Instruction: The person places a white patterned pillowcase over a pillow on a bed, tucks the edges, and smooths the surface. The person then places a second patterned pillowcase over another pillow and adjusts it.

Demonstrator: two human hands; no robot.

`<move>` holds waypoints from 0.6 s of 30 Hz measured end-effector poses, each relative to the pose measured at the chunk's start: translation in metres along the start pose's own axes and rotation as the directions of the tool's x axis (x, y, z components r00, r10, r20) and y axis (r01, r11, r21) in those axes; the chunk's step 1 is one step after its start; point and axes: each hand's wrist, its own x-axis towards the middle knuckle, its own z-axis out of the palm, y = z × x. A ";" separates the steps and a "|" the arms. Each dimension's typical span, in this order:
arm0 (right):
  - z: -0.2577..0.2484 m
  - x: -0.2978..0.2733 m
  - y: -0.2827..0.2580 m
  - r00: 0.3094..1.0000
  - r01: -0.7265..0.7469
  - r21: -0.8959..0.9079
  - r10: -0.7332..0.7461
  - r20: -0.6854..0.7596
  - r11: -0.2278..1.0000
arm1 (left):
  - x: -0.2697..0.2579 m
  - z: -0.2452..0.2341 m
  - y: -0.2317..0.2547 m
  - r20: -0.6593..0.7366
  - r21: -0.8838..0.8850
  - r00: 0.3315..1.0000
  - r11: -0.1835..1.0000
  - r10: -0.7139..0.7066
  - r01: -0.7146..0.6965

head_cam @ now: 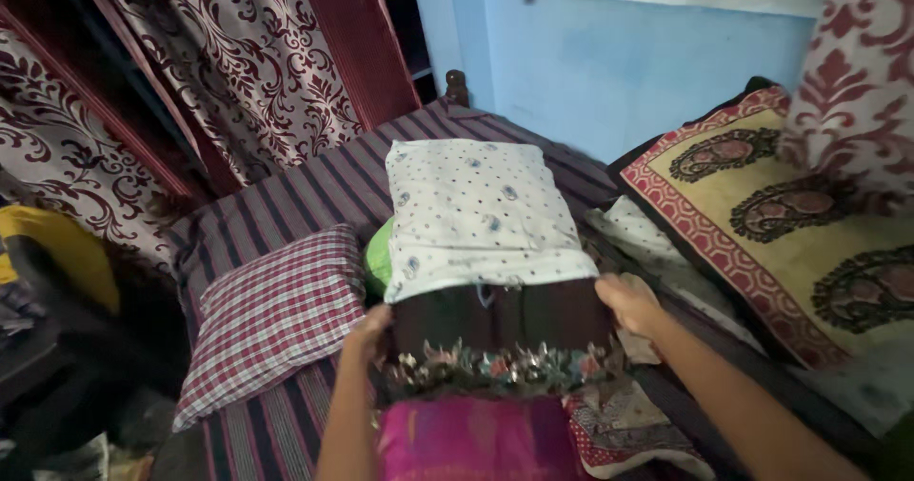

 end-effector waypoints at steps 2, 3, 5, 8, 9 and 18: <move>-0.004 0.001 -0.040 0.999 0.040 0.176 -0.041 0.002 0.984 | -0.021 0.005 0.033 0.002 -0.102 0.993 0.988 0.118 -0.117; -0.007 0.004 -0.066 0.997 0.072 0.264 -0.073 -0.006 0.962 | -0.034 0.009 0.058 0.006 -0.167 0.981 0.967 0.193 -0.190; -0.018 0.011 -0.125 0.985 0.166 0.461 -0.164 -0.044 0.872 | -0.066 0.024 0.114 -0.018 -0.335 0.937 0.881 0.349 -0.335; -0.022 0.023 -0.222 0.949 0.267 0.705 -0.305 -0.075 0.658 | -0.127 0.052 0.197 -0.114 -0.572 0.831 0.648 0.544 -0.503; -0.020 0.025 -0.251 0.932 0.287 0.775 -0.351 -0.089 0.563 | -0.148 0.063 0.221 -0.157 -0.630 0.785 0.551 0.599 -0.547; -0.003 -0.021 -0.476 0.900 0.155 0.986 -0.420 -0.113 0.068 | -0.277 0.073 0.328 -0.234 -0.837 0.516 0.099 0.824 -0.537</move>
